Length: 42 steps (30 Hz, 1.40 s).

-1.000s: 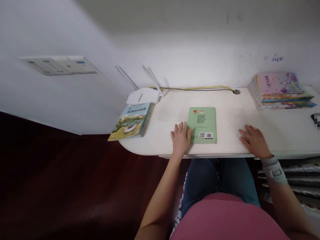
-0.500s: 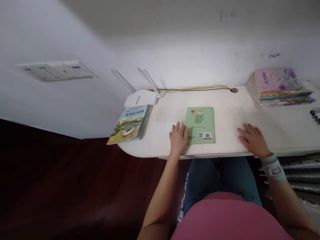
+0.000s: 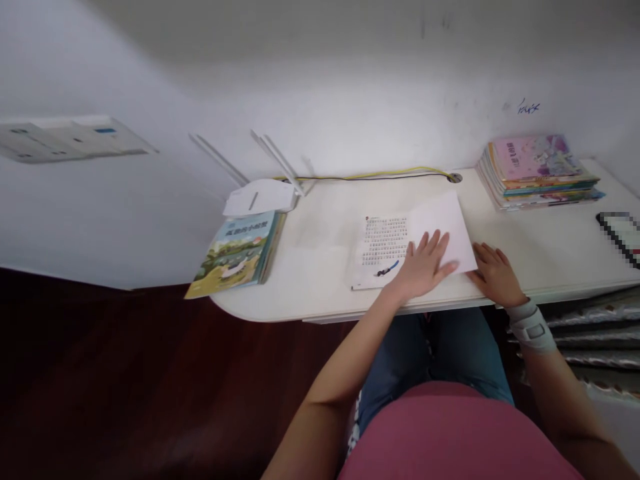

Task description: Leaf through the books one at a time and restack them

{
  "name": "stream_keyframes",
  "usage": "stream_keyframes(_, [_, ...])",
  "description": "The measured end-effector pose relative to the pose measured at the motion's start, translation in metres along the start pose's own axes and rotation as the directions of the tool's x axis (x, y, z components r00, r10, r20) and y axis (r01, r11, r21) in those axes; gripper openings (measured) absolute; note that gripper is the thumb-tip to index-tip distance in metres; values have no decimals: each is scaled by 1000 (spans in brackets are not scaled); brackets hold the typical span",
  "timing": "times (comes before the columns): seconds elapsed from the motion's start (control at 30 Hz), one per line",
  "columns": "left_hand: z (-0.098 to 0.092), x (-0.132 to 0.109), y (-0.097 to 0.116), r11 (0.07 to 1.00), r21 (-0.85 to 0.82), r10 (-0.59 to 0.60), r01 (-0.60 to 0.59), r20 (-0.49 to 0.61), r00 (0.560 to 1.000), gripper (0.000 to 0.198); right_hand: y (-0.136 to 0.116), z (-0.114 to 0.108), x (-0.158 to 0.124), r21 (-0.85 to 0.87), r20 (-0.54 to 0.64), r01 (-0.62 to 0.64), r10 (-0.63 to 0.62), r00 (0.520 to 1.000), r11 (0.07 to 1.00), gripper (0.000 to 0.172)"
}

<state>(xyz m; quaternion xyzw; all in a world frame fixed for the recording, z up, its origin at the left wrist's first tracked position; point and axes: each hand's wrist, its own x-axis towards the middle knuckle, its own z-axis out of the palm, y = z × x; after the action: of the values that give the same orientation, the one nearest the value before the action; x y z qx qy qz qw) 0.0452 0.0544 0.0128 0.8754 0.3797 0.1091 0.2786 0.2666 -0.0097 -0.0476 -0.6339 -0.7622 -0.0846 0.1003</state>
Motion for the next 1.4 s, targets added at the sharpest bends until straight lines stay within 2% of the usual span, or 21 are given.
stream_keyframes(0.1, [24, 7, -4, 944, 329, -55, 36, 49, 997, 78, 0, 1, 0, -6, 20, -3, 3, 1000, 1000, 38])
stream_keyframes(0.23, [29, 2, -19, 888, 458, -68, 50, 23, 997, 75, 0, 3, 1, -2, -3, -10, 10, 1000, 1000, 39])
stream_keyframes(0.37, [22, -5, -29, 868, 490, -96, 81, 5, 995, 74, -2, 3, 2, 13, -53, -20, 21, 998, 1000, 37])
stream_keyframes(0.5, [21, -7, -32, 860, 506, -77, 66, 1, 997, 73, -14, -2, -5, -12, -73, -17, 16, 997, 1000, 34])
stream_keyframes(0.7, [22, -7, -31, 854, 514, -77, 77, -20, 997, 70, -33, -6, -19, 2, -38, 33, -33, 999, 999, 50])
stream_keyframes(1.17, [20, -8, -27, 869, 488, -87, 78, -5, 996, 70, -25, -1, -21, 127, -8, 36, -36, 999, 991, 57])
stream_keyframes(1.4, [20, -7, -25, 873, 481, -92, 85, -10, 996, 70, -31, -7, -21, 50, 39, 44, -46, 998, 998, 59])
